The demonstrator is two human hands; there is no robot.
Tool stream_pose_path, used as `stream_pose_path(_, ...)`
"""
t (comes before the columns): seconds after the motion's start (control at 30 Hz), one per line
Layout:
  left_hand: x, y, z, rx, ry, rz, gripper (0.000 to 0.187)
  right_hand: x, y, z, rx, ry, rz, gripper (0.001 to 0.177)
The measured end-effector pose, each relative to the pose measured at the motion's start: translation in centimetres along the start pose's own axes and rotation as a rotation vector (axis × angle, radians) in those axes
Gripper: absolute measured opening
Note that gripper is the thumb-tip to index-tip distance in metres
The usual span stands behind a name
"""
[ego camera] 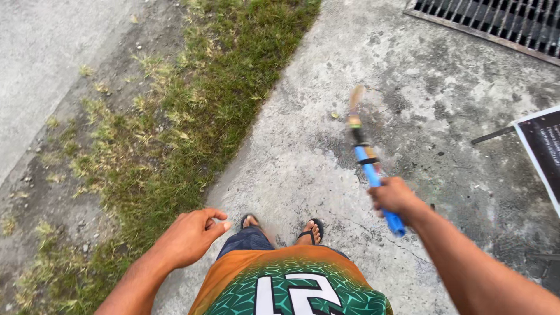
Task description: The person sweeps debris across a concrete sidewalk and near a metal grate using a broom.
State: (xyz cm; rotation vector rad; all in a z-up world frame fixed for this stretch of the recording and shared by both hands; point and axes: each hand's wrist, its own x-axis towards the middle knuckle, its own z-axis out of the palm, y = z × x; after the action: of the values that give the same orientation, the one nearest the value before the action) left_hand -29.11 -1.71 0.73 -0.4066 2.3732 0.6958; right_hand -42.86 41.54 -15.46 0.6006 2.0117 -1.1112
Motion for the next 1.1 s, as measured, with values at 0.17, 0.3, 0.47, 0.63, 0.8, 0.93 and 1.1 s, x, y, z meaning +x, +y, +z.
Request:
stream_pose_path(0.17, 4.4, 2.7, -1.5, 0.027, -0.08, -0.038, 0.048, 1.7, -3.4, 1.7, 0.349, -0.305, 0.129, 0.014)
stream_pose_path(0.3, 9.4, 4.3, -4.9, 0.03, -0.049, 0.023, 0.049, 9.7, -6.0, -3.1, 0.39, -0.372, 0.322, 0.016)
stream_pose_path(0.47, 17.1, 4.3, -10.0, 0.059, 0.013, 0.106, 0.048, 16.9, -9.8, -9.8, 0.1, 0.072, 0.227, 0.018)
stream_pose_path(0.63, 24.4, 6.3, -14.1, 0.063, -0.105, 0.153, 0.047, 15.6, -15.0, -10.6, 0.021, 0.241, 0.108, 0.02)
stream_pose_path(0.8, 30.8, 10.9, -18.4, 0.126, -0.121, 0.22, 0.046, 11.8, -20.3, -7.9, 0.153, 0.155, 0.02, 0.021)
stream_pose_path(0.93, 34.3, 15.5, -20.2, 0.118, -0.127, 0.32, 0.044, 11.3, -24.2, -5.1, 0.064, -0.023, -0.035, 0.018)
stream_pose_path(1.1, 37.4, 21.7, -20.8, 0.135, -0.131, 0.357, 0.043, 15.6, -26.1, -4.2, 0.318, -0.442, 0.071, 0.023)
